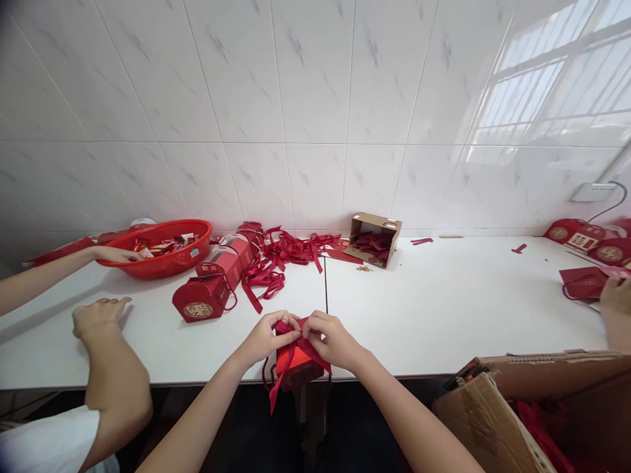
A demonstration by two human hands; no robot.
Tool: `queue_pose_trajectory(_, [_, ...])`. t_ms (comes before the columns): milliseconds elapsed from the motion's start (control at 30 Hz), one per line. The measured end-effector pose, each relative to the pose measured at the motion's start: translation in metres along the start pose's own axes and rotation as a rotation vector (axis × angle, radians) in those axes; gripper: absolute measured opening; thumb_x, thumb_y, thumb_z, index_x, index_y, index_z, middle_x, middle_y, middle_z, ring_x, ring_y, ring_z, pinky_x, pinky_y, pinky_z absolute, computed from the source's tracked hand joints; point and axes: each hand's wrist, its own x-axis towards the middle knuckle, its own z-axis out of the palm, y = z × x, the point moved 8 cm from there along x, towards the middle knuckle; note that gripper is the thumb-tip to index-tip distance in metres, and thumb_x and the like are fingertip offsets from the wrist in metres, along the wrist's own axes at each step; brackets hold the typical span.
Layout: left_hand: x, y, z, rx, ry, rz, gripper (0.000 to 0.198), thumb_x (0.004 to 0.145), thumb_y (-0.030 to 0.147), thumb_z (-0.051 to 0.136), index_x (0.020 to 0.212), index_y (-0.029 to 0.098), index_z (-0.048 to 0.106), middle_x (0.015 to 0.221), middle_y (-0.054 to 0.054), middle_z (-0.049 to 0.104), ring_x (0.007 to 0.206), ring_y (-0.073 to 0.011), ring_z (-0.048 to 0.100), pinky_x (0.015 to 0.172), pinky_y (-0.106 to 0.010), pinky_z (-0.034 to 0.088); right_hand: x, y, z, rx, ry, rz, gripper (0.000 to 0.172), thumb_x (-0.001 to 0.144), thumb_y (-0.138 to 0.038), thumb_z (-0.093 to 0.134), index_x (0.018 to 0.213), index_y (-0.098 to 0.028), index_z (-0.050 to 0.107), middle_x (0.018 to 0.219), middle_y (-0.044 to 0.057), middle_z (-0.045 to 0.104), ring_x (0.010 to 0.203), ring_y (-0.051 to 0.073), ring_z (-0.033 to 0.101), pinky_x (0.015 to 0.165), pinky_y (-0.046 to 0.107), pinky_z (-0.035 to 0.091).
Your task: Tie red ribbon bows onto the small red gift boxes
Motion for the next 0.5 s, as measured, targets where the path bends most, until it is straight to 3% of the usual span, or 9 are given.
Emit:
queue_pose_trajectory(67, [-0.001,-0.002,0.000,-0.011,0.007,-0.010,0.013,0.073,0.027,0.066,0.072,0.015,0.059,0.087,-0.005,0.067,0.082,-0.0177,0.060,0.077,-0.029,0.047,-0.001,0.007,-0.004,0.059,0.068,0.092,0.011,0.080,-0.011,0.054,0.076,-0.020,0.050,0.071,-0.002,0.053,0.061,0.011,0.047,0.057,0.023,0.041])
queue_pose_trajectory(167, [-0.002,-0.007,0.001,-0.052,0.015,-0.023,0.016,0.072,0.029,0.067,0.072,0.016,0.059,0.084,-0.004,0.067,0.080,-0.0174,0.060,0.073,-0.028,0.047,-0.003,0.016,-0.004,0.145,0.103,0.189,0.014,0.081,-0.018,0.056,0.075,-0.021,0.043,0.070,-0.003,0.052,0.059,0.011,0.046,0.055,0.023,0.039])
queue_pose_trajectory(367, [-0.003,-0.012,0.002,-0.055,0.030,-0.050,0.021,0.071,0.030,0.068,0.064,0.017,0.052,0.076,-0.002,0.066,0.086,-0.0200,0.060,0.074,-0.028,0.045,-0.005,0.028,-0.004,0.213,0.146,0.259,0.018,0.080,-0.023,0.056,0.073,-0.022,0.039,0.070,-0.002,0.054,0.062,0.013,0.051,0.057,0.025,0.040])
queue_pose_trajectory(500, [-0.004,-0.013,0.000,-0.024,0.055,-0.064,0.025,0.071,0.031,0.067,0.062,0.018,0.048,0.082,-0.003,0.066,0.094,-0.0221,0.059,0.076,-0.029,0.044,-0.008,0.036,-0.005,0.296,0.177,0.294,0.022,0.079,-0.024,0.058,0.071,-0.022,0.038,0.067,-0.002,0.053,0.060,0.013,0.053,0.056,0.026,0.042])
